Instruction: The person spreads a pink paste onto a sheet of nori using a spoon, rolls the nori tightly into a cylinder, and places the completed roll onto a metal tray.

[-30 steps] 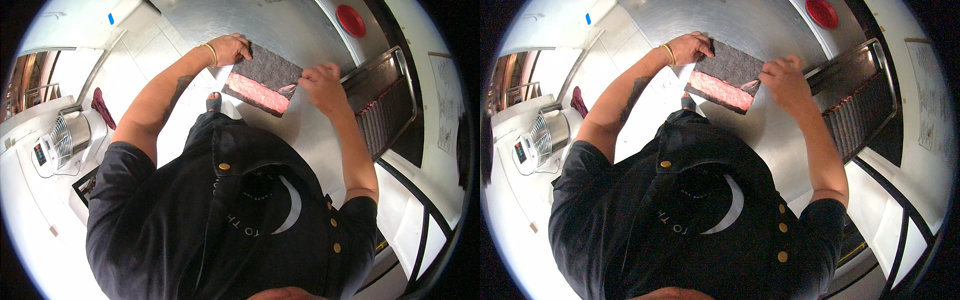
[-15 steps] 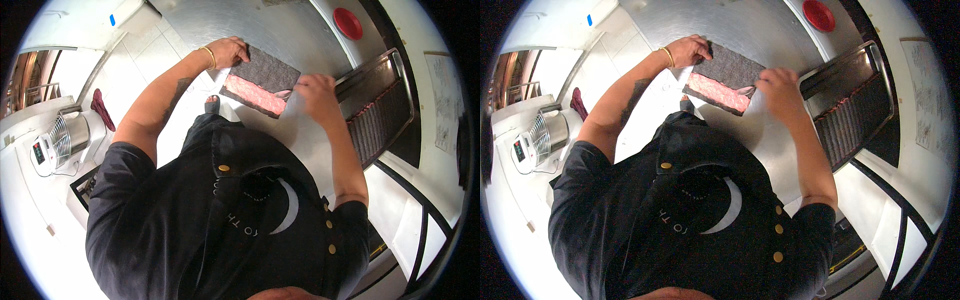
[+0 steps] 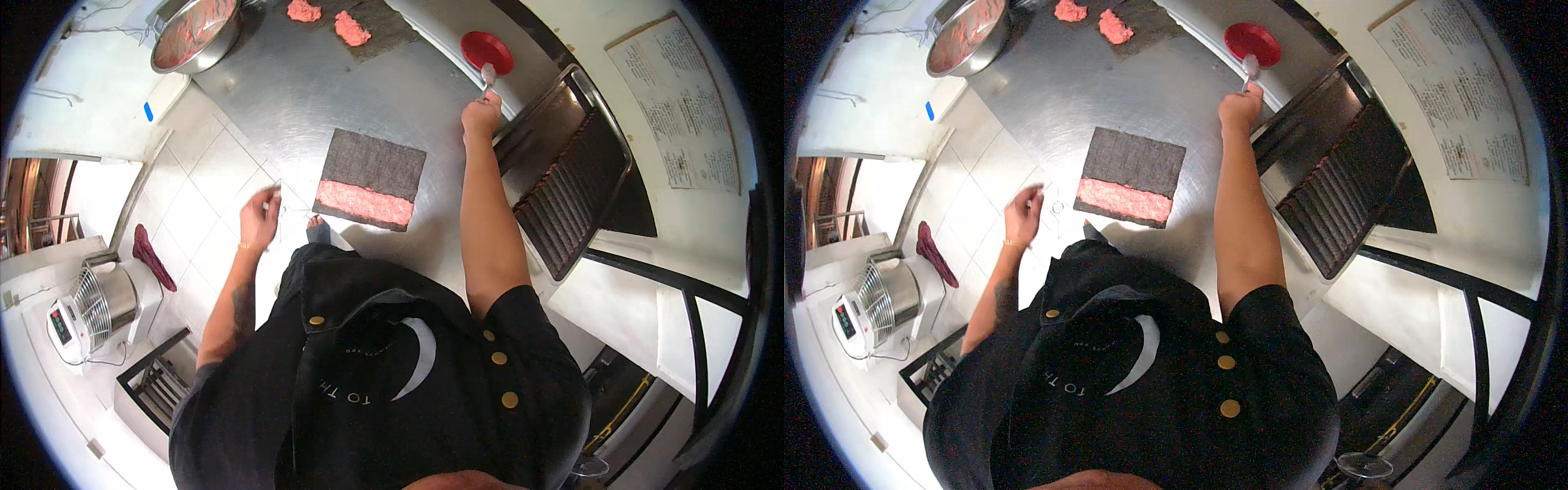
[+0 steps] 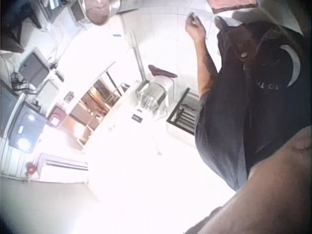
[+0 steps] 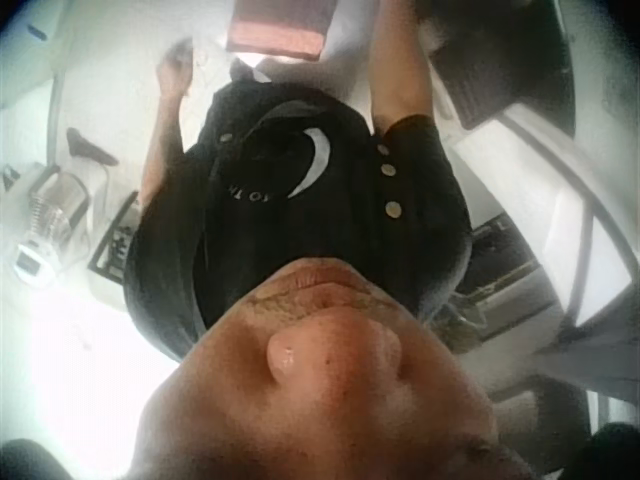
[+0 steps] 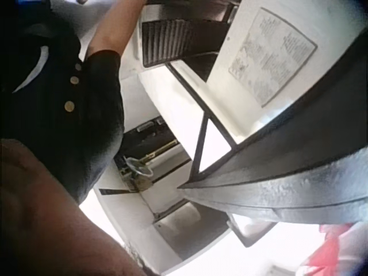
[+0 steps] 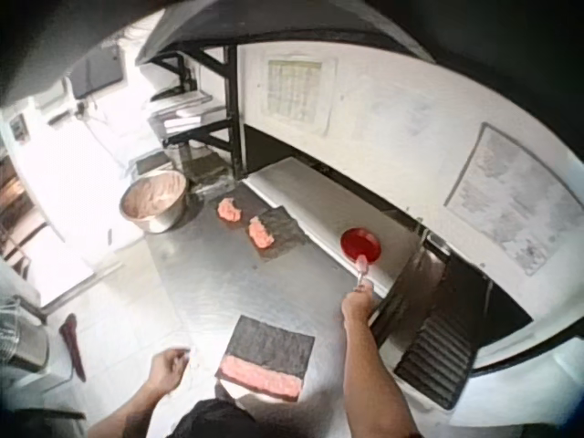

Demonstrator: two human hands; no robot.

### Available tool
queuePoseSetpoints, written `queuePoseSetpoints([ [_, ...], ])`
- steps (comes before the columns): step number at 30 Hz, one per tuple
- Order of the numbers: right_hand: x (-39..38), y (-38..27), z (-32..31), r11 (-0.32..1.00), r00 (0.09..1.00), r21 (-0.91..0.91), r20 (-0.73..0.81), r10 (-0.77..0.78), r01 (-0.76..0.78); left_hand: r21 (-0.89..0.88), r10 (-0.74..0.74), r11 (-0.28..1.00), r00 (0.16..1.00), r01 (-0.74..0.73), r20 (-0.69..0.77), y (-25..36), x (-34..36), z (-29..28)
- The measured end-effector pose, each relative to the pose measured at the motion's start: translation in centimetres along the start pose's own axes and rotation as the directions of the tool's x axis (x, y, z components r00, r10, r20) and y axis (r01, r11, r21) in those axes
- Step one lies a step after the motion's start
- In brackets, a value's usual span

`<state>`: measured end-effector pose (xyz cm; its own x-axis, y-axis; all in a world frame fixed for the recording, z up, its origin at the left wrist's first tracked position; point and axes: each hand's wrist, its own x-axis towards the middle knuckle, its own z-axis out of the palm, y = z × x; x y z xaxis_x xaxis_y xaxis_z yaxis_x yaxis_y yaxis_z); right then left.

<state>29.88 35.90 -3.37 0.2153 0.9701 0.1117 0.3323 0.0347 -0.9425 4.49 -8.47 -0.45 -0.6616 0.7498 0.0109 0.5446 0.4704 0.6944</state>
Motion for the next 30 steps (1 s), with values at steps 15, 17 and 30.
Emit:
queuePoseSetpoints([
  [15, -11.3, -3.1, -6.2, 0.760, 0.793, -0.280, 0.389, -0.468, 0.586, 0.110, 0.578, 0.801, 0.808, -0.589, 0.113, 1.4, -3.9, 1.1],
  [17, -15.4, -1.9, -8.9, 0.815, 0.780, -0.184, 0.463, -0.421, 0.550, 0.108, 0.659, 0.731, 0.738, -0.674, 0.149, 1.3, -2.8, 2.0],
  [30, -28.7, -0.8, -15.0, 0.498, 0.484, -0.162, 0.606, -0.631, 0.852, -0.063, 0.878, 0.419, 0.387, -0.906, 0.283, 2.2, 3.6, 2.7],
])
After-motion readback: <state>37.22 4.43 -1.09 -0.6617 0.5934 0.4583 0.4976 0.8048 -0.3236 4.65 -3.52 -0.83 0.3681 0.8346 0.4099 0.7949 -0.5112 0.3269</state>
